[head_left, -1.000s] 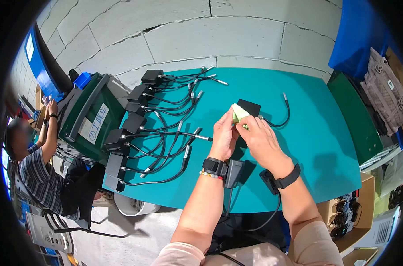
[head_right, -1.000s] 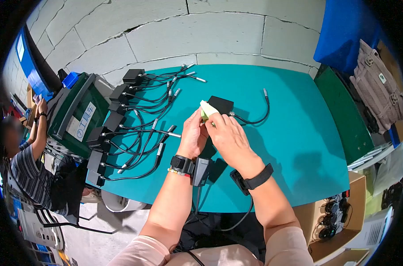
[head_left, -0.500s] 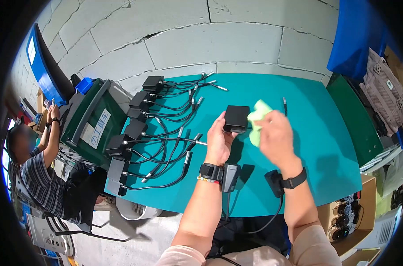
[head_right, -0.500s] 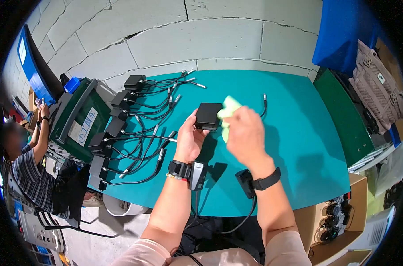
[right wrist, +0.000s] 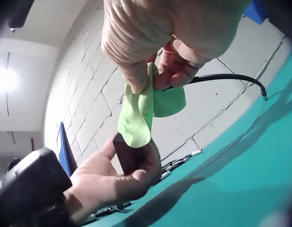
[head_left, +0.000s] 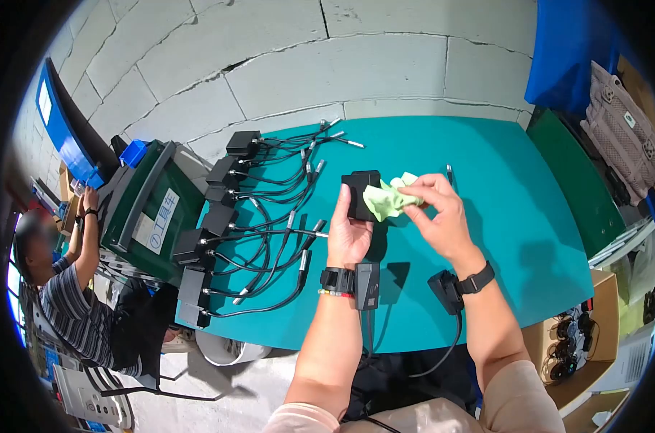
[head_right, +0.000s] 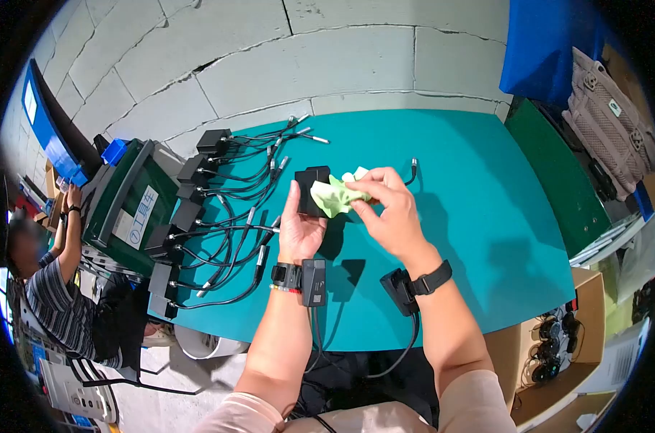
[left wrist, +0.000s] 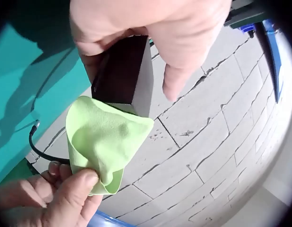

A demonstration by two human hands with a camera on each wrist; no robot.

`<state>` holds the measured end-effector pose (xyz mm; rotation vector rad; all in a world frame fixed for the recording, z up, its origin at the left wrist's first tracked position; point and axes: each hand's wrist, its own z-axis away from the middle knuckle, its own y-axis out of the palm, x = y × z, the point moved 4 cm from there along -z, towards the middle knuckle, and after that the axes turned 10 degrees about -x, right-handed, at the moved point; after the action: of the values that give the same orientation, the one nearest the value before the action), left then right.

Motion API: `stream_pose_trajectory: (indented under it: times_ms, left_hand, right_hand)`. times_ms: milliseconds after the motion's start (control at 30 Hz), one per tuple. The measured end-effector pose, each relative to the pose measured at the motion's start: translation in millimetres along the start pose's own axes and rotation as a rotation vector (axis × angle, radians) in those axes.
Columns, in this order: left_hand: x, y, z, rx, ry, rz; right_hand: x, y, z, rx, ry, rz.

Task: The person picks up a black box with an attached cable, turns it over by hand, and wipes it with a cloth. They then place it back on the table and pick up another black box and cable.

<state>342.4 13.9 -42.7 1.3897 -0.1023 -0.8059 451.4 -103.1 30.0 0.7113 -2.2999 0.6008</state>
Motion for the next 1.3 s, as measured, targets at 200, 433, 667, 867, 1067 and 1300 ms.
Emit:
stream_pose_trajectory:
  times_ms: [200, 433, 667, 867, 1067, 1300]
  left_hand:
    - [-8.4, 0.0, 4.2, 0.04, -0.013, 0.105]
    - [-8.0, -11.8, -8.2, 0.019, 0.024, 0.051]
    - [-11.4, -9.5, -2.9, -0.028, 0.014, 0.104]
    - [-8.8, -7.5, -3.1, 0.01, -0.007, 0.053]
    - [1.4, 3.9, 12.3, -0.101, -0.041, -0.143]
    - [4.9, 5.4, 12.5, -0.14, -0.044, -0.201]
  right_hand:
    - [-2.1, 0.9, 2.2, 0.084, -0.052, 0.085]
    - [-6.1, -2.9, 0.2, 0.169, -0.013, -0.01]
    - [-49.7, -83.8, -9.7, -0.629, 0.185, 0.558]
    - [-106.0, -69.7, 0.6, -0.415, 0.345, 0.517]
    - [-91.7, -34.8, 7.3, 0.027, 0.544, 0.653]
    - [-117.5, -29.6, 14.2, -0.003, 0.632, 0.349]
